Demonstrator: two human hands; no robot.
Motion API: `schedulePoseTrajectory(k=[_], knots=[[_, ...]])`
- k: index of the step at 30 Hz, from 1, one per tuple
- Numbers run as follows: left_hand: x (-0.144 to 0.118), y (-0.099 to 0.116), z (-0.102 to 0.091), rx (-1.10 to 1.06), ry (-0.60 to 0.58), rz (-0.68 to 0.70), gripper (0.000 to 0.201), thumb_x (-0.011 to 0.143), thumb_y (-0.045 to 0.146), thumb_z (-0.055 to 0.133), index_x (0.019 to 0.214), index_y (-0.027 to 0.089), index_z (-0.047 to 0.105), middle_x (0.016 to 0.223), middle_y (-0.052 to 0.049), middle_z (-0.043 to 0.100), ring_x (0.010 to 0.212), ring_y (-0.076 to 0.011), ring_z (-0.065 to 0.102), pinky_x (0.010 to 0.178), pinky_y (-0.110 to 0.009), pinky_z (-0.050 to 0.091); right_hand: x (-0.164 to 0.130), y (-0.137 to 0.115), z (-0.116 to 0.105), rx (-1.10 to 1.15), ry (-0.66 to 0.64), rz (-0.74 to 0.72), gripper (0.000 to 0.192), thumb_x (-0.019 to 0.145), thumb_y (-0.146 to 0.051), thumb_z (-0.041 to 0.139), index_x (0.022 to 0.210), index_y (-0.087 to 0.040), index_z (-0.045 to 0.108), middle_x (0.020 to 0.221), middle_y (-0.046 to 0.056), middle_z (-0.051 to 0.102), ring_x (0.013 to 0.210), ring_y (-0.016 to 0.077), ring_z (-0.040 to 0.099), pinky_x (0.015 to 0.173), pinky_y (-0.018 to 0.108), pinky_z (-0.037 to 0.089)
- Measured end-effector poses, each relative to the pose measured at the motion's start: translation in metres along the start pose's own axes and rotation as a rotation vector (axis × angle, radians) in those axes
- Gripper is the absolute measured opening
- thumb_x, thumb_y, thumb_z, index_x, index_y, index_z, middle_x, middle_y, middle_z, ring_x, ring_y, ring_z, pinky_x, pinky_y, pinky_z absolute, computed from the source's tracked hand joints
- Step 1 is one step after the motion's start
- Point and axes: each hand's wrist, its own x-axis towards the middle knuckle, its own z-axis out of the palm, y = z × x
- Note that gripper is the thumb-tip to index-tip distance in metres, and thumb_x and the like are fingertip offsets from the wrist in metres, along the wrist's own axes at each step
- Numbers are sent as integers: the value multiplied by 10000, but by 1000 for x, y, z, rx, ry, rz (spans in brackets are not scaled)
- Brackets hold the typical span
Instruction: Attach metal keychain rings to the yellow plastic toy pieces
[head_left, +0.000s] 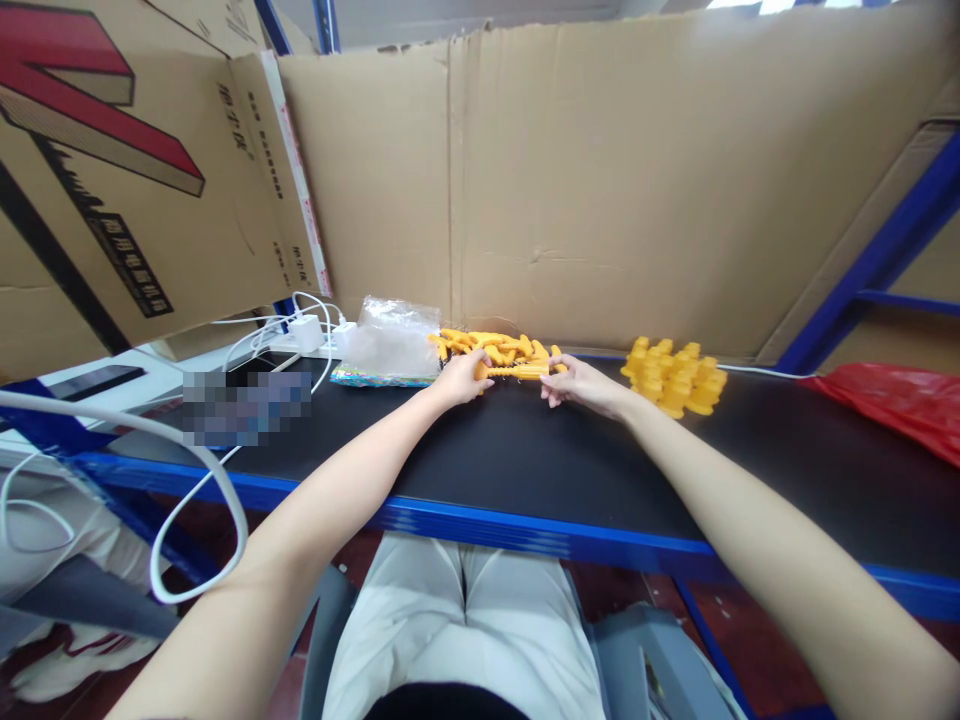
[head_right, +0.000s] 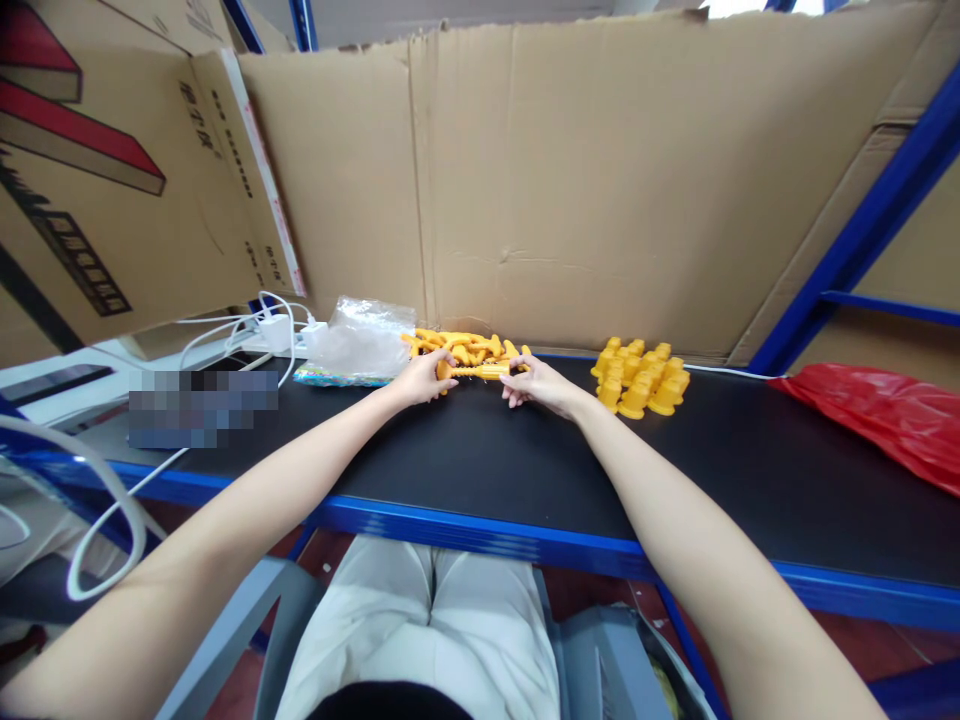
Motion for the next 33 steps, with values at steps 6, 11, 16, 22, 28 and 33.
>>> schedulePoseTrajectory(k=[6,11,16,22,28,33], knots=[[-2,3,1,-64,-28,-17,279,777,252,637,1029,184,542,568,57,544,500,-106,551,664,-262,498,0,-5,4,-124,89,33,411,789,-562,599,775,-178,453,553,37,624,409,89,532,407,197,406],[0,2,3,-70,-26,-13,260,784,262,627,1015,182,539,540,69,528,454,-87,531,625,-240,493,1,-6,4,-141,138,81,367,841,-522,554,833,-162,484,645,57,647,442,85,548,395,184,395],[2,-1,4,-54,-40,-31,297,784,261,628,1055,192,530,554,67,535,457,-84,526,620,-237,500,-1,-3,-6,-75,79,62,461,754,-283,712,1121,-206,443,884,31,637,619,108,635,530,211,509],[1,2,3,-47,-9,-25,280,754,228,655,1016,194,560,660,25,592,582,-112,585,675,-245,508,-3,-4,-8,-79,81,39,406,734,-252,723,1048,-197,473,871,24,632,601,105,628,530,220,515],[-1,5,2,-41,5,0,265,745,214,667,992,191,573,746,-5,632,657,-133,613,706,-264,514,-5,-10,-1,-135,114,97,291,859,-415,574,901,-128,558,797,90,659,542,80,588,484,175,477],[-2,8,1,-69,12,-6,267,730,199,675,979,189,580,769,-11,642,682,-139,620,725,-271,513,-5,-9,-3,-138,97,107,309,828,-385,623,981,-122,568,911,115,659,599,94,619,500,177,491]])
